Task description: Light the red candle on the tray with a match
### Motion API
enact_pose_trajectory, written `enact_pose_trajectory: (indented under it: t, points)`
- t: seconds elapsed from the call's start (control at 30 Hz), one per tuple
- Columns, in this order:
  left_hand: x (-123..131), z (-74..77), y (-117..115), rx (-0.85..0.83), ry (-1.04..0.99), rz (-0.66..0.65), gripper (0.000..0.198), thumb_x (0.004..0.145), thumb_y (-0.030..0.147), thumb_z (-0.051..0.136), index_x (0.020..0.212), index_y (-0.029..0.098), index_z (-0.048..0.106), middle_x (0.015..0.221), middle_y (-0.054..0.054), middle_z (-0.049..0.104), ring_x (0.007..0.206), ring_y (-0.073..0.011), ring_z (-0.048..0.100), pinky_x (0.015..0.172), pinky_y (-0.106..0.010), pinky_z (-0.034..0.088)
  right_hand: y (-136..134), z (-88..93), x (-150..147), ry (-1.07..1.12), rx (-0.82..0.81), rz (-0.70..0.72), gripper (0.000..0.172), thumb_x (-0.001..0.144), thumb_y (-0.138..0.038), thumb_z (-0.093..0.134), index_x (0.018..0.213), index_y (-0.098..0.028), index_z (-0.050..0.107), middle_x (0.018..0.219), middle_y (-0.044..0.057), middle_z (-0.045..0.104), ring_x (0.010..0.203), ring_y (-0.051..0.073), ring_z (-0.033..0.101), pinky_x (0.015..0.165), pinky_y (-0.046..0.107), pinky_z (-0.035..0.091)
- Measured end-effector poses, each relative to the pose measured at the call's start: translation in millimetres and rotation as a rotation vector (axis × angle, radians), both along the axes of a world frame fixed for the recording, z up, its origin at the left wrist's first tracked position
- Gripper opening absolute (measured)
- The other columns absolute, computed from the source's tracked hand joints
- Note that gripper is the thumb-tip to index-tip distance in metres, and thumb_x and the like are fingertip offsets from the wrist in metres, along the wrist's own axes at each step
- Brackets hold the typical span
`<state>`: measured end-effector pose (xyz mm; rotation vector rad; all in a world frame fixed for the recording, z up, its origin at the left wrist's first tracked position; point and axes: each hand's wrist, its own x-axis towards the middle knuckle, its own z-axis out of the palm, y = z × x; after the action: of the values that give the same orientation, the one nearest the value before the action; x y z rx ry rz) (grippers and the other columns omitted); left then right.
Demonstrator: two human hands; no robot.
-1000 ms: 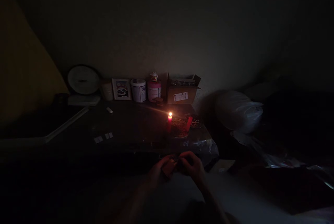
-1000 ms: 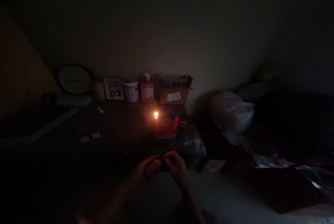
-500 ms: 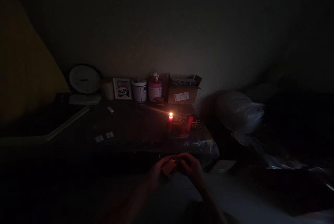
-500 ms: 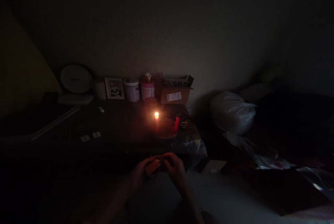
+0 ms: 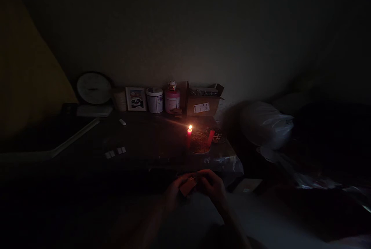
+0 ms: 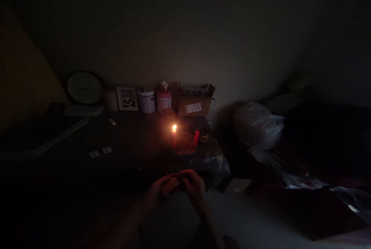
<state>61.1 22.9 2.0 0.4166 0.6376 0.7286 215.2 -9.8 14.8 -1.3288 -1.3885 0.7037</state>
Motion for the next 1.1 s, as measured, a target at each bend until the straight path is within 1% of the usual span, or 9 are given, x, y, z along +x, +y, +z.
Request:
enact_pose_trajectory:
  t: [0.1, 0.2, 0.33, 0.57, 0.73, 0.87, 0.97, 1.03, 1.1]
  points:
    - [0, 0.7, -1, 0.008, 0.008, 0.015, 0.016, 0.078, 0.021, 0.055, 0.084, 0.014, 0.069, 0.064, -0.002, 0.063, 0.049, -0.0085, 0.054, 0.04, -0.017, 0.035, -1, 2.0, -4, -0.002, -0.013, 0.03, 0.016, 0.077, -0.029, 0.056, 0.083, -0.019, 0.068, 0.078, 0.003, 0.07, 0.071, 0.016, 0.065, 0.061, 0.022, 0.051]
    - [0, 0.2, 0, 0.0, -0.001, 0.028, 0.015, 0.078, 0.022, 0.056, 0.082, 0.015, 0.069, 0.064, -0.002, 0.063, 0.049, -0.0079, 0.054, 0.039, -0.016, 0.034, -2, 2.4, -6, -0.013, -0.02, 0.066, 0.016, 0.078, -0.03, 0.057, 0.082, -0.02, 0.069, 0.079, 0.003, 0.07, 0.072, 0.016, 0.065, 0.062, 0.022, 0.051]
    - [-1, -2.6, 2, -0.023, -0.008, 0.022, 0.016, 0.079, 0.024, 0.056, 0.083, 0.014, 0.068, 0.065, -0.003, 0.064, 0.051, -0.009, 0.055, 0.04, -0.017, 0.035, -1, -0.3, -4, 0.042, -0.011, 0.053, 0.016, 0.077, -0.03, 0.057, 0.083, -0.02, 0.069, 0.078, 0.003, 0.07, 0.072, 0.016, 0.065, 0.062, 0.022, 0.052]
    - [-5, -13.0, 7, -0.025, -0.025, 0.041, 0.02, 0.078, 0.019, 0.055, 0.094, 0.015, 0.066, 0.082, -0.005, 0.068, 0.065, -0.0116, 0.061, 0.045, -0.018, 0.039, 1, -6.8, -6, 0.046, 0.01, 0.068, 0.014, 0.074, -0.026, 0.059, 0.081, -0.02, 0.069, 0.079, 0.002, 0.069, 0.072, 0.016, 0.065, 0.065, 0.023, 0.052]
    - [-3, -16.7, 9, -0.001, -0.023, 0.038, 0.026, 0.077, 0.027, 0.058, 0.099, 0.015, 0.065, 0.074, -0.004, 0.068, 0.059, -0.0106, 0.06, 0.044, -0.018, 0.037, 2, -4.8, -2, 0.095, 0.02, 0.025, 0.015, 0.075, -0.03, 0.058, 0.082, -0.019, 0.067, 0.08, 0.003, 0.07, 0.076, 0.018, 0.066, 0.069, 0.027, 0.054]
    - [-1, -11.2, 9, 0.015, 0.015, 0.065, 0.028, 0.077, 0.031, 0.058, 0.101, 0.017, 0.064, 0.074, -0.003, 0.068, 0.061, -0.0118, 0.061, 0.046, -0.019, 0.037, 3, -0.9, 5, 0.142, 0.008, -0.035, 0.025, 0.08, -0.039, 0.055, 0.089, -0.018, 0.065, 0.084, 0.006, 0.071, 0.076, 0.02, 0.068, 0.068, 0.029, 0.055]
    - [1, -3.2, 7, 0.069, 0.059, 0.134, 0.028, 0.078, 0.031, 0.057, 0.101, 0.019, 0.064, 0.076, -0.002, 0.068, 0.062, -0.0119, 0.061, 0.05, -0.02, 0.038, 1, 2.4, 2, 0.129, 0.021, -0.046, 0.025, 0.08, -0.041, 0.056, 0.088, -0.019, 0.064, 0.085, 0.007, 0.071, 0.079, 0.021, 0.068, 0.07, 0.03, 0.055]
    - [2, 2.9, 5, 0.136, 0.068, 0.181, 0.027, 0.078, 0.032, 0.056, 0.1, 0.019, 0.064, 0.079, -0.002, 0.069, 0.068, -0.0135, 0.062, 0.057, -0.022, 0.042, -2, 7.0, -4, 0.103, 0.02, -0.022, 0.024, 0.08, -0.04, 0.057, 0.09, -0.019, 0.062, 0.088, 0.006, 0.07, 0.083, 0.021, 0.067, 0.073, 0.029, 0.055]
    - [3, 8.7, 2, 0.212, 0.078, 0.205, 0.028, 0.078, 0.034, 0.054, 0.1, 0.019, 0.064, 0.089, -0.004, 0.069, 0.08, -0.0174, 0.063, 0.068, -0.025, 0.045, -7, 13.0, -13, 0.075, -0.001, 0.037, 0.024, 0.081, -0.038, 0.057, 0.098, -0.02, 0.059, 0.094, 0.006, 0.069, 0.088, 0.02, 0.066, 0.076, 0.029, 0.054]
